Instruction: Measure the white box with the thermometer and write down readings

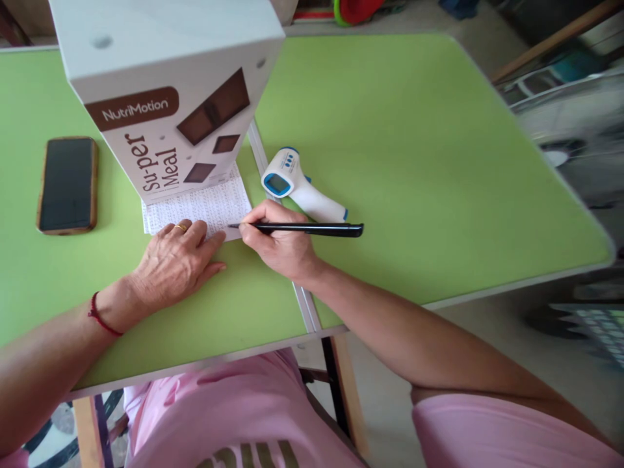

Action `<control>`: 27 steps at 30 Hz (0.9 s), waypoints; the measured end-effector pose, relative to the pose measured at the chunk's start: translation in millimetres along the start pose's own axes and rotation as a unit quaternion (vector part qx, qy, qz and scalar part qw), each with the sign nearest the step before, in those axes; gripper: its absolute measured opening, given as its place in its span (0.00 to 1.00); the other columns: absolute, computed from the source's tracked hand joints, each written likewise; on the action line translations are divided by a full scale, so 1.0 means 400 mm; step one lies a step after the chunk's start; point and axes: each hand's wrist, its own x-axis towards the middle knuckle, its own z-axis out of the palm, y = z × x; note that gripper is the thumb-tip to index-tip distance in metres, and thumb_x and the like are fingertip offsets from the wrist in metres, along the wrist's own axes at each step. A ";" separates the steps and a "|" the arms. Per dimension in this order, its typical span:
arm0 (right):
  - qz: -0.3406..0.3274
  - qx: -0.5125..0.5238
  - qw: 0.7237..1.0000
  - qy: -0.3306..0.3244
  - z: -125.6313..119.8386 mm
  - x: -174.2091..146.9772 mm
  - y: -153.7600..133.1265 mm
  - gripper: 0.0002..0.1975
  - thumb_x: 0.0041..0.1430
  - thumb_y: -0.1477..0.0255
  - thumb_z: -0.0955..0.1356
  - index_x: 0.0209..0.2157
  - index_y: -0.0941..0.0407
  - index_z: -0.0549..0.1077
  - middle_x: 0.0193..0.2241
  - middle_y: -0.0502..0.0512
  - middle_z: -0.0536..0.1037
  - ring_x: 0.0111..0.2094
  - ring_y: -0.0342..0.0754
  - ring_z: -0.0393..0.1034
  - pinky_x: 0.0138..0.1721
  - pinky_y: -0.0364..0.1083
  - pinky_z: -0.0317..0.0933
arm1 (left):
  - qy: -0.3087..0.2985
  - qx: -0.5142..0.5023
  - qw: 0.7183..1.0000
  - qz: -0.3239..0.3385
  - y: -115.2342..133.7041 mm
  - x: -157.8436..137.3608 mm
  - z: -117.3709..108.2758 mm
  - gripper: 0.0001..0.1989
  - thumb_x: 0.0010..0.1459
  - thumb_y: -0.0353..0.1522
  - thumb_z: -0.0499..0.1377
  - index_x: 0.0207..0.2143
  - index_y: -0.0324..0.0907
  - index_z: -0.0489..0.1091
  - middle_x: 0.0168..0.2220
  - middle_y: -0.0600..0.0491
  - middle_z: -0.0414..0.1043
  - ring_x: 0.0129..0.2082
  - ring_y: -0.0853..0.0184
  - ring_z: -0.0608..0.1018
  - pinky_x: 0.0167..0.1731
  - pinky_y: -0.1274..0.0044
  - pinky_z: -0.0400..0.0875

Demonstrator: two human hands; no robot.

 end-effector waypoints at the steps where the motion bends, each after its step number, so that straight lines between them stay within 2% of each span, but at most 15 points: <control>1: -0.002 0.001 1.000 0.001 0.000 0.000 0.000 0.06 0.57 0.73 0.66 0.26 0.54 0.66 0.20 0.44 0.71 0.20 0.39 0.61 0.23 0.41 0.57 | 0.001 0.000 1.000 0.000 0.000 0.000 0.001 0.20 0.64 0.44 0.54 0.50 0.40 0.70 0.36 0.46 0.69 0.35 0.56 0.74 0.30 0.69 0.70; 11: -0.014 0.020 1.000 0.004 0.002 -0.001 0.000 0.07 0.56 0.75 0.67 0.26 0.54 0.66 0.19 0.43 0.69 0.19 0.38 0.60 0.21 0.40 0.56 | 0.002 0.002 1.000 0.001 -0.002 -0.002 0.001 0.21 0.65 0.45 0.53 0.50 0.40 0.70 0.36 0.46 0.69 0.34 0.56 0.74 0.31 0.69 0.71; 16: -0.033 0.021 0.995 0.088 -0.009 -0.002 -0.003 0.00 0.59 0.73 0.66 0.34 0.54 0.70 0.23 0.45 0.72 0.21 0.39 0.63 0.22 0.41 0.60 | -0.002 0.003 1.000 0.004 -0.001 -0.002 0.000 0.20 0.65 0.44 0.54 0.51 0.40 0.70 0.36 0.46 0.69 0.35 0.56 0.74 0.31 0.68 0.71; 18: -0.057 -0.009 0.993 0.104 -0.016 0.002 0.001 0.04 0.61 0.73 0.66 0.38 0.54 0.71 0.27 0.48 0.74 0.26 0.41 0.68 0.27 0.43 0.65 | -0.005 0.003 1.000 0.005 -0.003 -0.002 0.000 0.20 0.65 0.44 0.53 0.51 0.40 0.70 0.36 0.46 0.69 0.35 0.56 0.74 0.31 0.68 0.71; 23: -0.124 -0.103 0.986 0.031 -0.025 0.014 0.039 0.10 0.63 0.75 0.62 0.43 0.54 0.73 0.36 0.55 0.74 0.37 0.47 0.72 0.40 0.48 0.69 | -0.006 0.002 1.000 0.005 -0.009 -0.004 0.001 0.20 0.66 0.43 0.51 0.51 0.41 0.70 0.36 0.46 0.69 0.34 0.58 0.73 0.31 0.69 0.71; 27: -0.105 -0.173 0.979 -0.005 -0.028 0.014 0.066 0.16 0.66 0.77 0.58 0.47 0.53 0.73 0.36 0.56 0.74 0.40 0.49 0.71 0.42 0.50 0.70 | 0.012 -0.005 1.000 0.017 -0.012 -0.005 0.005 0.20 0.68 0.43 0.48 0.50 0.41 0.71 0.35 0.46 0.69 0.33 0.59 0.73 0.31 0.70 0.71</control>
